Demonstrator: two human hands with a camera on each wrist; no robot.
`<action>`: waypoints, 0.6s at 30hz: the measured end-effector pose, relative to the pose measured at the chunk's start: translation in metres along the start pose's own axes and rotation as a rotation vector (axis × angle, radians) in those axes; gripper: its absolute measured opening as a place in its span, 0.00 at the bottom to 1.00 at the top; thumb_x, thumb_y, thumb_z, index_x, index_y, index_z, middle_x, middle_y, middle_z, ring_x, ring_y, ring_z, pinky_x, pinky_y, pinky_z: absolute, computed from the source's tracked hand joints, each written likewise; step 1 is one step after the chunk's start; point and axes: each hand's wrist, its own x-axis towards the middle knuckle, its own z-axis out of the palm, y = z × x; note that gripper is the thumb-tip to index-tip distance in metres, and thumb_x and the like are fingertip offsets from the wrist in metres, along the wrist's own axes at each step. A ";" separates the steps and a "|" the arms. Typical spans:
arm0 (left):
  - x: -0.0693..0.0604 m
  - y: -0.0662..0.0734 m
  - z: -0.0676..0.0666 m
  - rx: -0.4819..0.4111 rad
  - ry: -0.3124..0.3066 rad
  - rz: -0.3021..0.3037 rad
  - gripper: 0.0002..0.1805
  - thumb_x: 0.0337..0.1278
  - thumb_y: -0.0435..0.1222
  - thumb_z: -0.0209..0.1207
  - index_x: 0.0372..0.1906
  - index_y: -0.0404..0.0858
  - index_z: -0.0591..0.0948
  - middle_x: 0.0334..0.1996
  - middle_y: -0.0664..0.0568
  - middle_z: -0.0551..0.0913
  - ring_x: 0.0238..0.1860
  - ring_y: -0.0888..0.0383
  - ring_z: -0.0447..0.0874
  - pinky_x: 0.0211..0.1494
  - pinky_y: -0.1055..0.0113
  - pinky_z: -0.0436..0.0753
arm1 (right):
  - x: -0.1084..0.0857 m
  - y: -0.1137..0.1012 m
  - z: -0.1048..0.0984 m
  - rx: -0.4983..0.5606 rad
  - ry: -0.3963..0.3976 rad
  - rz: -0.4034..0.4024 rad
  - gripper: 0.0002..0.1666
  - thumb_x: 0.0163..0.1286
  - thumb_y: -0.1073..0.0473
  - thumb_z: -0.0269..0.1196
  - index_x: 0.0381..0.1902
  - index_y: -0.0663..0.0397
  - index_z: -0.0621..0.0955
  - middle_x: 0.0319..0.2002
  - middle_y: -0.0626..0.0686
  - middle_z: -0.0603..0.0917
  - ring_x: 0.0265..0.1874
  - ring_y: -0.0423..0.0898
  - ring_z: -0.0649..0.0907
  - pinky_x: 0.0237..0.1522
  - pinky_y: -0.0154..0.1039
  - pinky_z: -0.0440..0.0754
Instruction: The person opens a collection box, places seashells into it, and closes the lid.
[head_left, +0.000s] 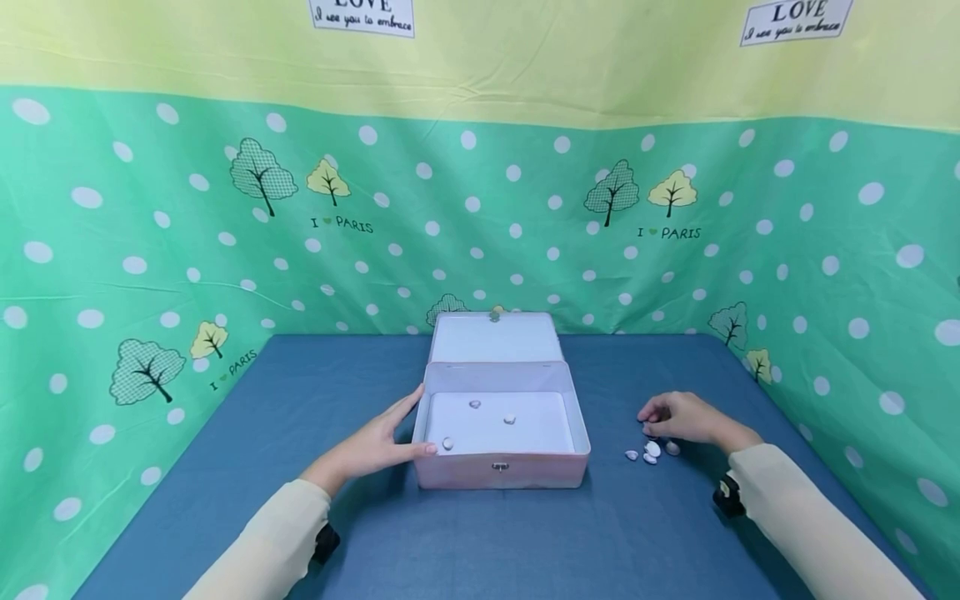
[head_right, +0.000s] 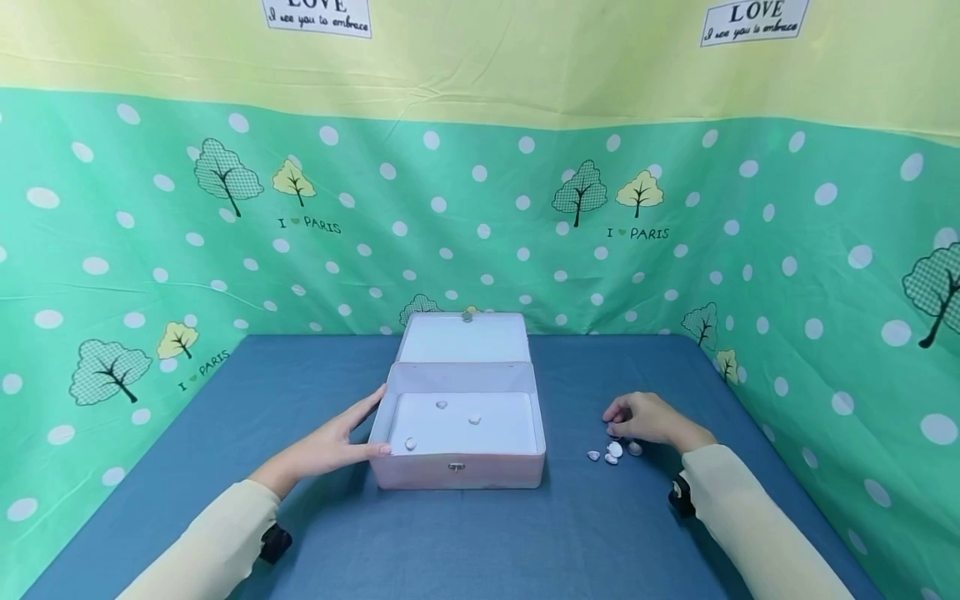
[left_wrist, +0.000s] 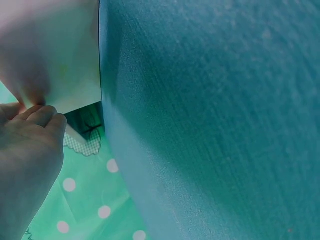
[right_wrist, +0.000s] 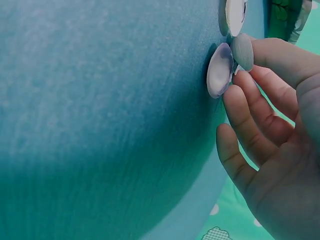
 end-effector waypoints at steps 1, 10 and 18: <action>0.000 0.000 0.000 -0.001 0.000 0.002 0.57 0.57 0.57 0.67 0.82 0.55 0.44 0.80 0.46 0.45 0.78 0.41 0.43 0.70 0.33 0.55 | 0.000 0.000 0.000 0.002 0.001 0.001 0.10 0.68 0.59 0.68 0.45 0.57 0.86 0.37 0.48 0.83 0.34 0.45 0.79 0.37 0.40 0.78; 0.001 -0.001 0.000 -0.005 0.001 0.011 0.56 0.57 0.56 0.68 0.82 0.56 0.44 0.80 0.45 0.45 0.78 0.41 0.43 0.70 0.33 0.56 | 0.000 0.001 0.000 0.003 0.010 0.002 0.10 0.68 0.59 0.68 0.45 0.56 0.86 0.38 0.47 0.84 0.34 0.43 0.79 0.37 0.39 0.78; 0.001 -0.002 0.000 -0.004 -0.002 -0.012 0.58 0.56 0.59 0.67 0.82 0.55 0.43 0.80 0.48 0.44 0.78 0.43 0.43 0.70 0.34 0.55 | -0.001 -0.007 -0.006 -0.014 0.047 -0.016 0.10 0.69 0.60 0.68 0.45 0.58 0.86 0.39 0.48 0.84 0.36 0.44 0.80 0.39 0.41 0.80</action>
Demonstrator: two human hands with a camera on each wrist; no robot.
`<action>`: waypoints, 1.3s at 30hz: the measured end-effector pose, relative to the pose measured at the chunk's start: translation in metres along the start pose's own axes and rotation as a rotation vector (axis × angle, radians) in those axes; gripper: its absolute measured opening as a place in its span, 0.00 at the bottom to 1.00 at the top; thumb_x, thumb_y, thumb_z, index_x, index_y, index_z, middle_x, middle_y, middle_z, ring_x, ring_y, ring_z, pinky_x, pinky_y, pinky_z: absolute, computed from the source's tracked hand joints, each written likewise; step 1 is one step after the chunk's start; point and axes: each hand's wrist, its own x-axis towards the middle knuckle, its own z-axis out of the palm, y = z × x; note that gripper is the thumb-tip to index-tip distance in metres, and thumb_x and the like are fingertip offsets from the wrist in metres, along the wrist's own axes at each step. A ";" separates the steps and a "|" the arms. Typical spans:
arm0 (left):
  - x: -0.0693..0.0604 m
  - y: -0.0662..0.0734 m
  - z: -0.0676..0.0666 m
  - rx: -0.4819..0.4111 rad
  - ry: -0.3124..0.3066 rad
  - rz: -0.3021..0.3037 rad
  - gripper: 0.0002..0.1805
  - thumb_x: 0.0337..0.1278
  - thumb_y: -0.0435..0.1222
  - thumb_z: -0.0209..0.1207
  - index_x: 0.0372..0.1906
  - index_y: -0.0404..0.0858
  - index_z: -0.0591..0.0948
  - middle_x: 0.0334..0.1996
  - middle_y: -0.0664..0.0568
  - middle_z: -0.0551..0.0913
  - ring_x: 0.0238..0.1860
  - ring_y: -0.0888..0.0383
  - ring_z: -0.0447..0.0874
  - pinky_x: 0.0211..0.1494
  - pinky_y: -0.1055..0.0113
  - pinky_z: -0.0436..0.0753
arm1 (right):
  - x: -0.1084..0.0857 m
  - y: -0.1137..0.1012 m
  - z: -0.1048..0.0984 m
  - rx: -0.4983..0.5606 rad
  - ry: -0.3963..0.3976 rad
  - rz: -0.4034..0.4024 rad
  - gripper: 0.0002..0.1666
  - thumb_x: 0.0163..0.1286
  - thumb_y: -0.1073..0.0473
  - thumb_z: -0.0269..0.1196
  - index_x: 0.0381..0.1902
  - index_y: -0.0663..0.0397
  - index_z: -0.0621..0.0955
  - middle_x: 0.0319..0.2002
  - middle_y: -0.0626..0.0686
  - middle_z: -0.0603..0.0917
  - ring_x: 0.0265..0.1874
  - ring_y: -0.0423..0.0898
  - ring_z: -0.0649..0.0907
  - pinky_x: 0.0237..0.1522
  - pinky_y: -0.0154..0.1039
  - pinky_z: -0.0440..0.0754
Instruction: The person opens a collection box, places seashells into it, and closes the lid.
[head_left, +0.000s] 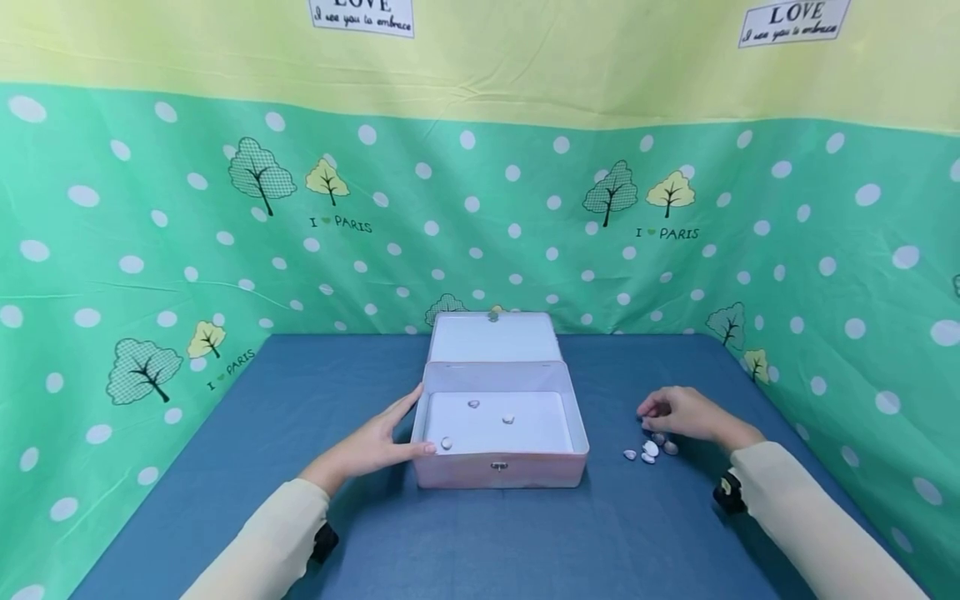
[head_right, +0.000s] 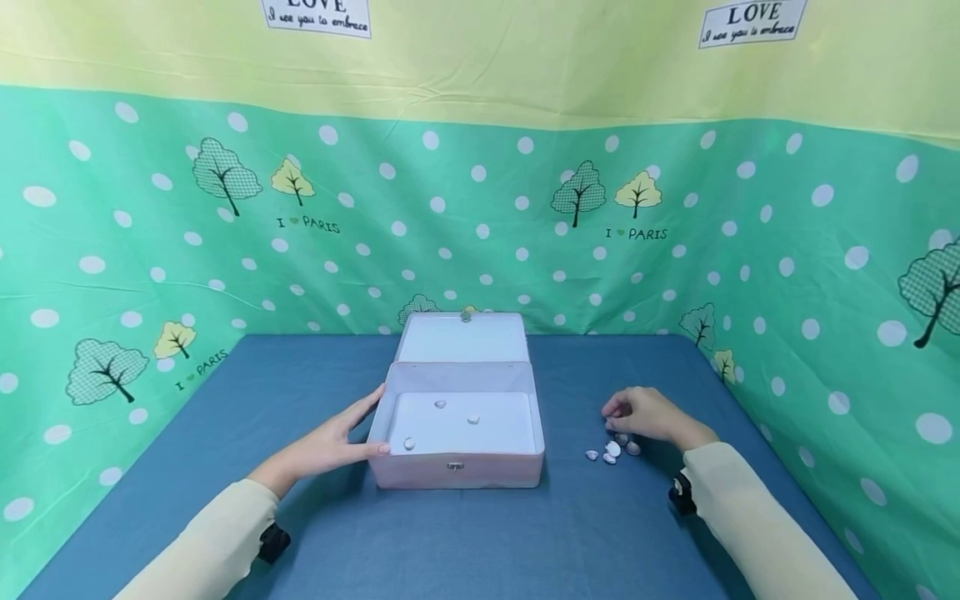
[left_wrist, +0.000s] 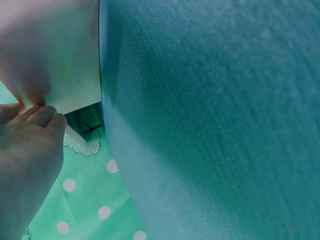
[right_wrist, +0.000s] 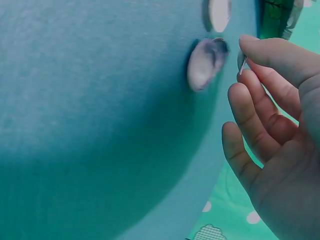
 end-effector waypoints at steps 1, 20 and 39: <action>0.000 0.000 0.000 0.001 -0.002 0.000 0.57 0.57 0.59 0.67 0.82 0.55 0.43 0.80 0.47 0.44 0.79 0.43 0.42 0.71 0.34 0.55 | 0.000 -0.001 -0.001 -0.005 0.006 -0.001 0.10 0.69 0.59 0.68 0.46 0.58 0.86 0.40 0.48 0.84 0.36 0.44 0.80 0.40 0.42 0.80; -0.001 0.001 -0.001 -0.007 -0.007 0.007 0.57 0.57 0.58 0.67 0.82 0.57 0.43 0.80 0.46 0.44 0.78 0.41 0.42 0.70 0.33 0.55 | 0.008 -0.043 -0.035 -0.090 0.082 -0.100 0.10 0.68 0.56 0.69 0.46 0.53 0.86 0.41 0.48 0.84 0.39 0.45 0.82 0.41 0.43 0.82; -0.002 0.004 -0.002 0.006 -0.004 -0.002 0.56 0.57 0.58 0.67 0.82 0.58 0.44 0.80 0.45 0.45 0.78 0.41 0.42 0.70 0.32 0.55 | 0.037 -0.088 -0.034 -0.095 0.064 -0.187 0.09 0.69 0.56 0.69 0.46 0.49 0.87 0.43 0.48 0.84 0.39 0.44 0.81 0.42 0.42 0.81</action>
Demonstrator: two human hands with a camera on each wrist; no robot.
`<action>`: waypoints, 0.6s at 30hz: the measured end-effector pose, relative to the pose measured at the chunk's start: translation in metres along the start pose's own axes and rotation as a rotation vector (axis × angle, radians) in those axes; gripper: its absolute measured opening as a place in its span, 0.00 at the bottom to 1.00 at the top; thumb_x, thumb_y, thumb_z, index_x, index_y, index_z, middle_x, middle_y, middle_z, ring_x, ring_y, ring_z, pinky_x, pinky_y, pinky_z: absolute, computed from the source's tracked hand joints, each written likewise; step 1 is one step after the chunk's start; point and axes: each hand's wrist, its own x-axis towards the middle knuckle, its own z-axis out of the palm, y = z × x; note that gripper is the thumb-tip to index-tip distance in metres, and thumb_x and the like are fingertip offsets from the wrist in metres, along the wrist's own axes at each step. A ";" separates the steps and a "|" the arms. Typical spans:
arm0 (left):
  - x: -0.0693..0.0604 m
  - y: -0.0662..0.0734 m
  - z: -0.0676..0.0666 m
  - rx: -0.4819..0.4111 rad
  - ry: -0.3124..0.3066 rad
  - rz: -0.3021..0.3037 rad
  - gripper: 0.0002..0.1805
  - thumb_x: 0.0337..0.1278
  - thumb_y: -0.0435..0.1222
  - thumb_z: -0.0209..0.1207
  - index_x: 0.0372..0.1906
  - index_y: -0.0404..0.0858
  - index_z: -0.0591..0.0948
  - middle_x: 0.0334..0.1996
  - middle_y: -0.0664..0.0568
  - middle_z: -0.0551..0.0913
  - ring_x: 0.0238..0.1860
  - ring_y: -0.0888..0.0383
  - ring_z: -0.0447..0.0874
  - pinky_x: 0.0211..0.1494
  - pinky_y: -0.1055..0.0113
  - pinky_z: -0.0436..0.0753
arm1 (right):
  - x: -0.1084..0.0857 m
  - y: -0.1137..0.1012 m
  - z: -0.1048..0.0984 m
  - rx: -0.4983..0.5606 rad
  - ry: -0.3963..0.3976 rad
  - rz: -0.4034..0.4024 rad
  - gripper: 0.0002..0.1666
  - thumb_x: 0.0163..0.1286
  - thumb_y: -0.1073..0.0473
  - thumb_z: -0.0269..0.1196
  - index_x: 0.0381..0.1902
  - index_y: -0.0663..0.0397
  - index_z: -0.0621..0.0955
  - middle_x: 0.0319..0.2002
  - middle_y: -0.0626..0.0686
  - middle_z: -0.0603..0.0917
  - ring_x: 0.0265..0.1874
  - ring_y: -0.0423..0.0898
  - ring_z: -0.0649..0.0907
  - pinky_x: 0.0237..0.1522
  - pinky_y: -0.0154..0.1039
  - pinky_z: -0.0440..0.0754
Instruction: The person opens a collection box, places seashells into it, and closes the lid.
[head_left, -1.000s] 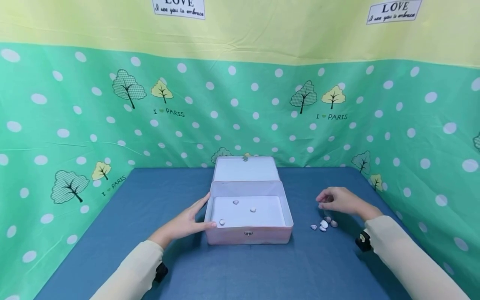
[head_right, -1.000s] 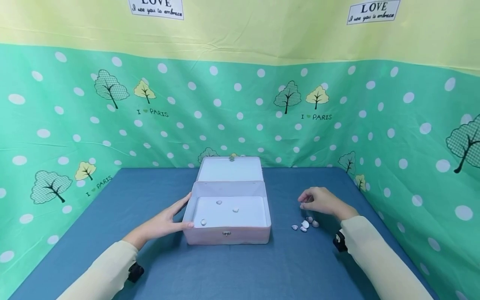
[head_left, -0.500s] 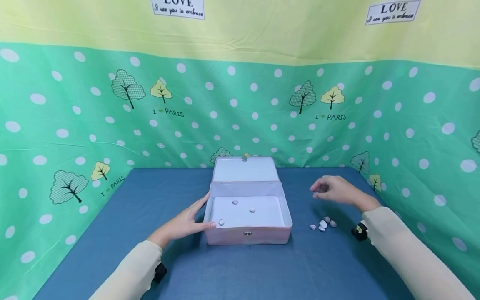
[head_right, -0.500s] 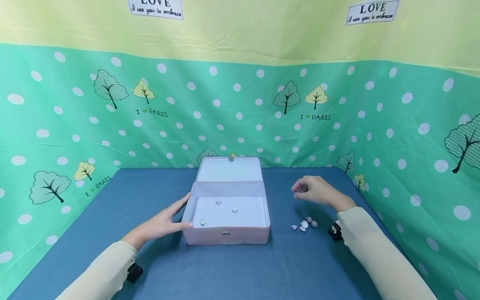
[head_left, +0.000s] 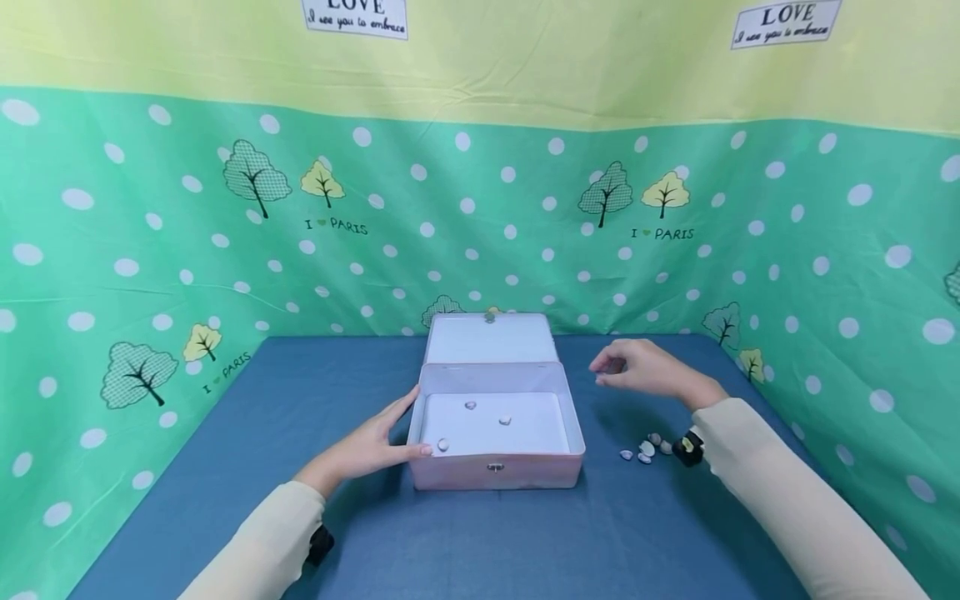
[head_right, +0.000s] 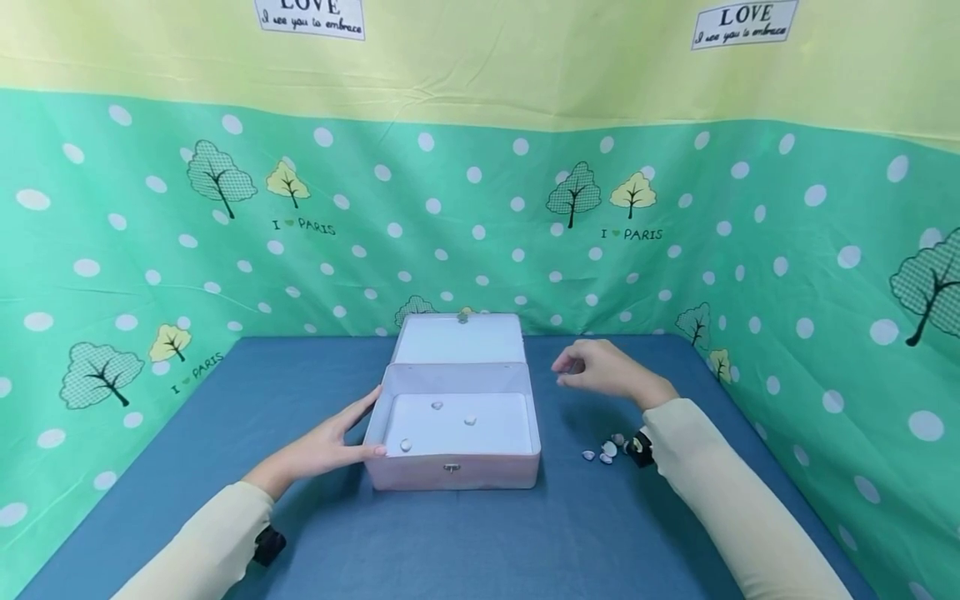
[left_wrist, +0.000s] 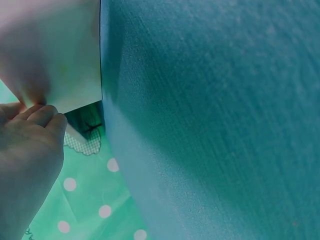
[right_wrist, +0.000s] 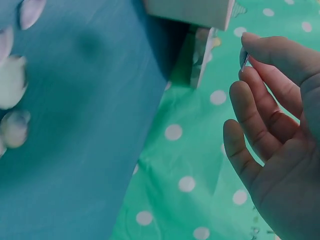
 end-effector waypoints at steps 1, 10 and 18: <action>0.000 0.000 0.000 0.001 0.001 0.000 0.56 0.57 0.58 0.67 0.82 0.58 0.45 0.80 0.45 0.45 0.78 0.41 0.42 0.70 0.32 0.55 | 0.003 -0.002 0.000 0.001 -0.001 -0.008 0.09 0.69 0.56 0.69 0.45 0.49 0.87 0.43 0.48 0.84 0.40 0.44 0.81 0.42 0.42 0.81; 0.000 0.000 0.000 0.011 0.005 0.007 0.56 0.57 0.57 0.68 0.82 0.55 0.45 0.80 0.46 0.46 0.78 0.40 0.43 0.70 0.33 0.55 | 0.028 -0.032 0.006 -0.001 -0.018 -0.073 0.12 0.68 0.58 0.69 0.48 0.53 0.87 0.42 0.46 0.84 0.38 0.44 0.81 0.41 0.41 0.82; -0.001 0.001 0.000 0.009 0.006 0.003 0.57 0.57 0.58 0.67 0.82 0.56 0.44 0.80 0.45 0.45 0.78 0.40 0.43 0.69 0.32 0.55 | 0.054 -0.061 0.015 -0.031 -0.051 -0.145 0.09 0.68 0.59 0.69 0.45 0.49 0.87 0.42 0.47 0.84 0.38 0.44 0.81 0.40 0.38 0.82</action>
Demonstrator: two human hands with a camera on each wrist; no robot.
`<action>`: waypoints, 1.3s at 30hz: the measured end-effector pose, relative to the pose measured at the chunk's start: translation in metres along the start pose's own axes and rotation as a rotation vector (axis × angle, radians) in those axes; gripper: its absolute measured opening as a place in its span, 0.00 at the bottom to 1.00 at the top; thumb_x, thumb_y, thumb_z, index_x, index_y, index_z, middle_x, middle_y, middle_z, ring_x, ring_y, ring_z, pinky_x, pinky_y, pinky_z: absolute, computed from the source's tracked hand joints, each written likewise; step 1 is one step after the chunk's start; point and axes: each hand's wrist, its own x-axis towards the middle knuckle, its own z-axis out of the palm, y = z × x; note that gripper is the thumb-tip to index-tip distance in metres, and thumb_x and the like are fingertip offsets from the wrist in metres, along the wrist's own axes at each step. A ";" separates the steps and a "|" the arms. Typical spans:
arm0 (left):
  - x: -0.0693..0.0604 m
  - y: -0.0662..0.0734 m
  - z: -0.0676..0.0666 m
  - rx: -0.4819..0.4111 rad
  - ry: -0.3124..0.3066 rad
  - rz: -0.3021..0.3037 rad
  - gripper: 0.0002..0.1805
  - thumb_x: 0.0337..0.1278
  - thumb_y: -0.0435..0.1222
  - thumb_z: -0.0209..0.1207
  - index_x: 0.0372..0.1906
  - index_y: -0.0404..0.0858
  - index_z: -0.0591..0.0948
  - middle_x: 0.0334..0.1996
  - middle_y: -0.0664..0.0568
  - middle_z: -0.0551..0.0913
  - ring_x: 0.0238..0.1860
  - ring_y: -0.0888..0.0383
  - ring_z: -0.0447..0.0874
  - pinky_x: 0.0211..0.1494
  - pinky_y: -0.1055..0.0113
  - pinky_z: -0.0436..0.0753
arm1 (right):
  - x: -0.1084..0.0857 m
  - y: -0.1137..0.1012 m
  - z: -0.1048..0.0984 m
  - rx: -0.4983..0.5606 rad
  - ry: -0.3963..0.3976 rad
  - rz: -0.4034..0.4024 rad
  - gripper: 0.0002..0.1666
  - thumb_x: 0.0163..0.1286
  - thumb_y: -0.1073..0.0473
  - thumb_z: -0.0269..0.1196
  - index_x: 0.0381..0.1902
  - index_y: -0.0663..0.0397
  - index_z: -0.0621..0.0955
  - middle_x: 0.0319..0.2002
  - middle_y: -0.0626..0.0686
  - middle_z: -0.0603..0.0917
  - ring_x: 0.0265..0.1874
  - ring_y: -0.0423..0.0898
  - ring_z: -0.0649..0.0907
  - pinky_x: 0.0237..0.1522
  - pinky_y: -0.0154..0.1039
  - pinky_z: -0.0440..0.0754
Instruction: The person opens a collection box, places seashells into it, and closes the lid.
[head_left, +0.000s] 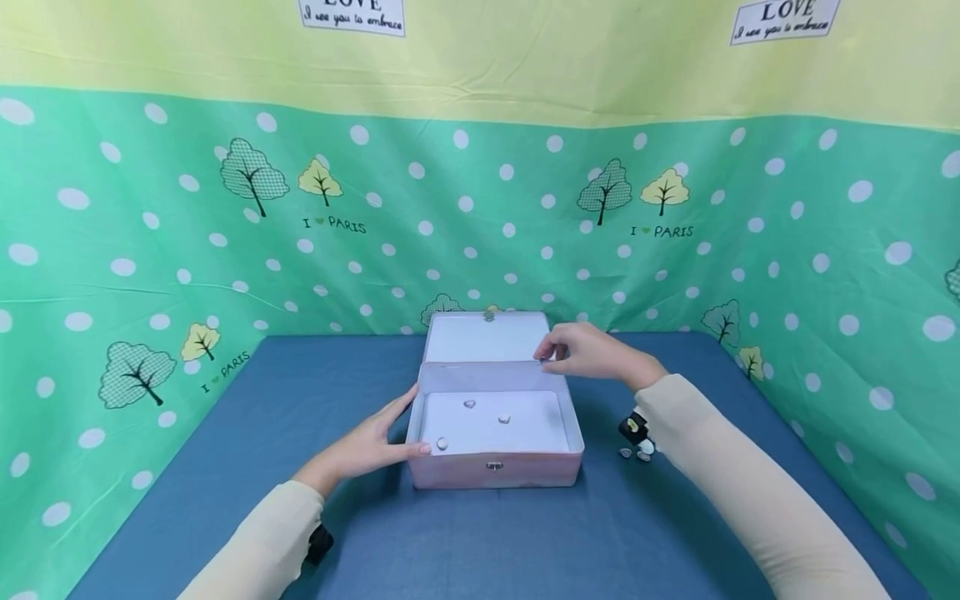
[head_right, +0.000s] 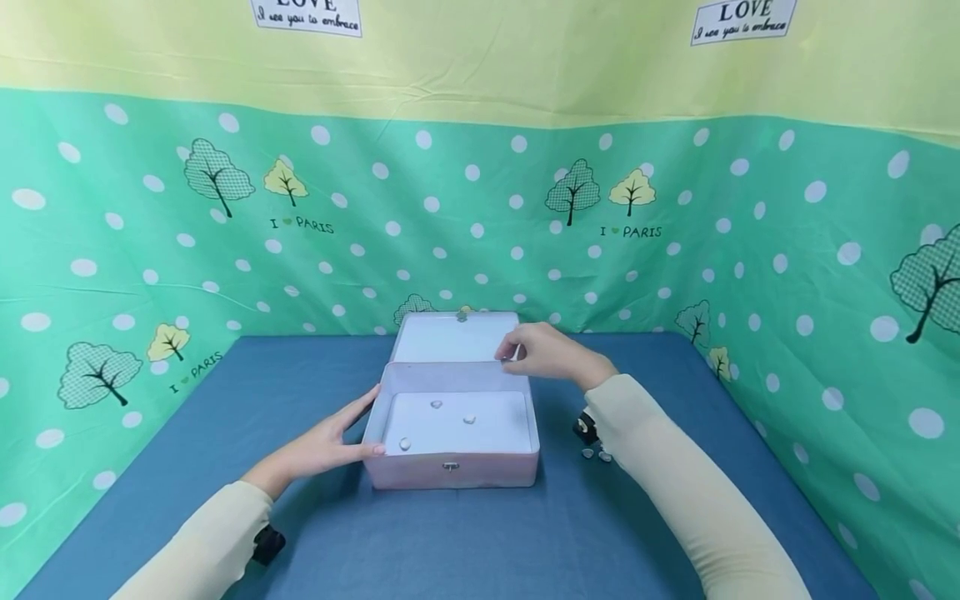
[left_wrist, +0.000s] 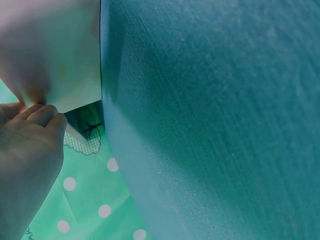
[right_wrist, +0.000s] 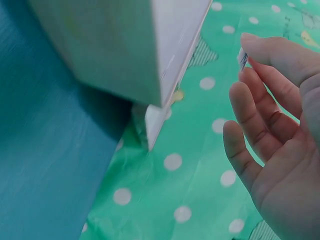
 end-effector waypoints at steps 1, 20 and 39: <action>0.000 0.000 0.000 0.001 -0.001 -0.002 0.57 0.57 0.58 0.67 0.82 0.57 0.44 0.80 0.45 0.45 0.78 0.40 0.43 0.69 0.32 0.55 | 0.004 -0.003 0.001 0.000 -0.006 -0.010 0.09 0.68 0.59 0.69 0.45 0.50 0.87 0.42 0.47 0.84 0.39 0.44 0.81 0.40 0.38 0.82; 0.000 0.000 0.001 -0.009 0.000 0.007 0.56 0.57 0.57 0.68 0.82 0.57 0.45 0.80 0.46 0.45 0.78 0.40 0.42 0.70 0.33 0.55 | 0.045 -0.026 0.026 0.021 -0.059 -0.082 0.09 0.68 0.60 0.69 0.46 0.51 0.88 0.41 0.46 0.84 0.41 0.45 0.84 0.42 0.34 0.82; 0.000 -0.002 0.000 -0.008 0.004 0.015 0.56 0.57 0.57 0.67 0.82 0.57 0.44 0.80 0.45 0.45 0.78 0.40 0.42 0.70 0.33 0.55 | 0.056 -0.030 0.036 0.019 -0.084 -0.036 0.16 0.67 0.58 0.70 0.52 0.56 0.86 0.49 0.55 0.85 0.42 0.43 0.82 0.43 0.35 0.81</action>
